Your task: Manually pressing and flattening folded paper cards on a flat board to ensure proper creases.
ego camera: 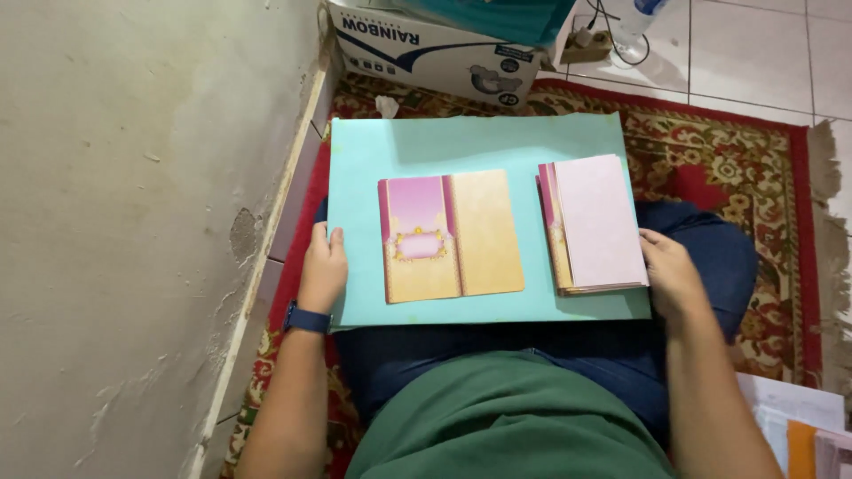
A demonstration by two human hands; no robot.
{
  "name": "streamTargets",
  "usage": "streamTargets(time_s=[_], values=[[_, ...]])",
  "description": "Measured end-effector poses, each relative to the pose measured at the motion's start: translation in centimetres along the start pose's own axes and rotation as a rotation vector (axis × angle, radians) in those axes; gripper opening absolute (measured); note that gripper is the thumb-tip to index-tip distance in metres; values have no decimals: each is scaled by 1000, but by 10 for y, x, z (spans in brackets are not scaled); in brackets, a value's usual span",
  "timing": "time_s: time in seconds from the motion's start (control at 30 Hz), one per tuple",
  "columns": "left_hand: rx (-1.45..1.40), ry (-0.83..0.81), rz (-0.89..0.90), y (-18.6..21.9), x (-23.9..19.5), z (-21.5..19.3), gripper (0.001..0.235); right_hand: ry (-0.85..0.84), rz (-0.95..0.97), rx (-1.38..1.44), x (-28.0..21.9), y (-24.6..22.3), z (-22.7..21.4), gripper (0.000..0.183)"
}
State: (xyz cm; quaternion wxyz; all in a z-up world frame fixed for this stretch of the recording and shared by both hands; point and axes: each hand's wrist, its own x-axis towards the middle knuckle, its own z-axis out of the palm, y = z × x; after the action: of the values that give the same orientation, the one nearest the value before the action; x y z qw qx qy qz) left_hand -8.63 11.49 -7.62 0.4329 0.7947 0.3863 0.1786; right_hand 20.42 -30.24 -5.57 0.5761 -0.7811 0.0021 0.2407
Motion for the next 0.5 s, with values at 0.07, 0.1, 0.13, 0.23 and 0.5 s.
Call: streamTargets(time_s=[0.07, 0.1, 0.13, 0.23, 0.5], values=[[-15, 2, -19, 0, -6, -1, 33, 5, -28, 16, 23, 17, -4, 35], [-30, 1, -40, 0, -10, -1, 31, 11, -52, 32, 35, 26, -5, 33], [-28, 4, -42, 1, -15, -1, 31, 7, -52, 33, 41, 22, -5, 33], [-68, 1, -71, 6, -28, 1, 27, -11, -16, 2, 48, 9, -5, 33], [266, 90, -2, 24, -36, 5, 24, -42, -38, 66, 36, 6, -4, 34]])
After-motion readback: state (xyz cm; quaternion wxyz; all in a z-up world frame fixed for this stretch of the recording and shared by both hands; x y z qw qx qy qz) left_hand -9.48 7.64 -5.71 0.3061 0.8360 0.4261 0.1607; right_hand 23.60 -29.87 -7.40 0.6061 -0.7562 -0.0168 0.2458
